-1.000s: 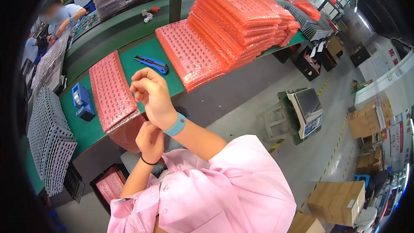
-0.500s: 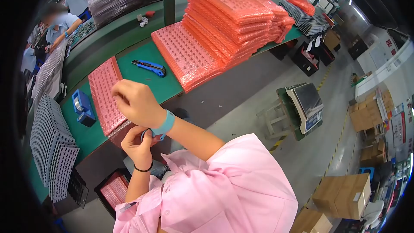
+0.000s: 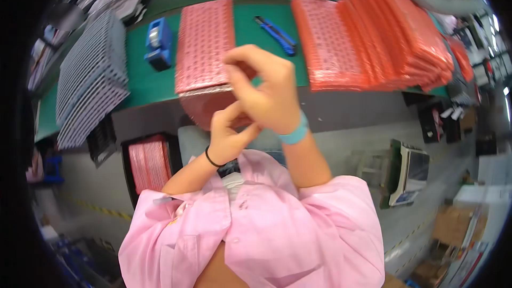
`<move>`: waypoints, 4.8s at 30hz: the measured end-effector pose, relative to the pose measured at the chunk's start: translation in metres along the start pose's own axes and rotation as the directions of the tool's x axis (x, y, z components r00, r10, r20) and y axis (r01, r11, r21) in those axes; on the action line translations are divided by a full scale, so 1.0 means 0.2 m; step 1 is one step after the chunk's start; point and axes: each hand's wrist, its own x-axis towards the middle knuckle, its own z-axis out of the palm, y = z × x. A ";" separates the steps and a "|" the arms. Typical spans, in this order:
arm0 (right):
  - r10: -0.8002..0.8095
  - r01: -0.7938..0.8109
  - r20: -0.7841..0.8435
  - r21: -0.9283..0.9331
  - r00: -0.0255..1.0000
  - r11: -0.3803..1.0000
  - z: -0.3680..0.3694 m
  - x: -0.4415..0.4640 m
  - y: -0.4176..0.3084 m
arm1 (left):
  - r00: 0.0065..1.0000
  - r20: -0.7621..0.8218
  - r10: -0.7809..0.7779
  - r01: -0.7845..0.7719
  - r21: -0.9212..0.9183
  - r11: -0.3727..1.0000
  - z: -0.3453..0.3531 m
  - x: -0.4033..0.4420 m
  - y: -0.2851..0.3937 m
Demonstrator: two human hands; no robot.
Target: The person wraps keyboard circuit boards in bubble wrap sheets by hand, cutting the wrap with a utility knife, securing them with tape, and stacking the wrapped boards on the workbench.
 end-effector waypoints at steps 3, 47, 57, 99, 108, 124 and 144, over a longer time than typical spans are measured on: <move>0.169 -0.166 0.149 -0.037 0.974 0.986 -0.09 -0.04 0.11 | 0.981 0.188 0.052 -0.081 0.151 0.985 -0.12 -0.01 -0.07; 0.168 -0.217 0.757 -0.036 0.632 0.976 -0.24 -0.36 0.69 | 0.273 0.056 -0.960 -0.183 0.983 0.006 -0.42 -0.28 -1.38; 0.065 -0.426 0.883 0.159 0.465 0.891 -0.16 -0.36 0.53 | 0.414 0.018 -0.910 -0.131 0.991 -0.040 -0.54 -0.41 -1.90; 0.053 0.319 0.488 -0.647 0.871 0.693 0.09 0.08 0.64 | 0.689 -0.149 0.709 0.159 0.986 0.052 -1.23 0.13 0.32; 0.065 0.286 0.469 -0.637 0.881 0.716 0.09 0.07 0.63 | 0.851 -0.169 0.497 0.304 0.931 -0.203 -1.68 -0.06 0.43; 0.082 0.193 0.486 -0.490 0.870 0.850 0.08 0.19 0.59 | 0.838 0.024 0.544 0.286 0.831 -0.477 -1.47 -0.06 0.75; 0.445 -0.663 0.521 0.374 0.728 0.648 0.00 0.13 0.41 | 0.591 0.353 0.725 -0.489 0.872 -0.026 -0.46 0.56 0.41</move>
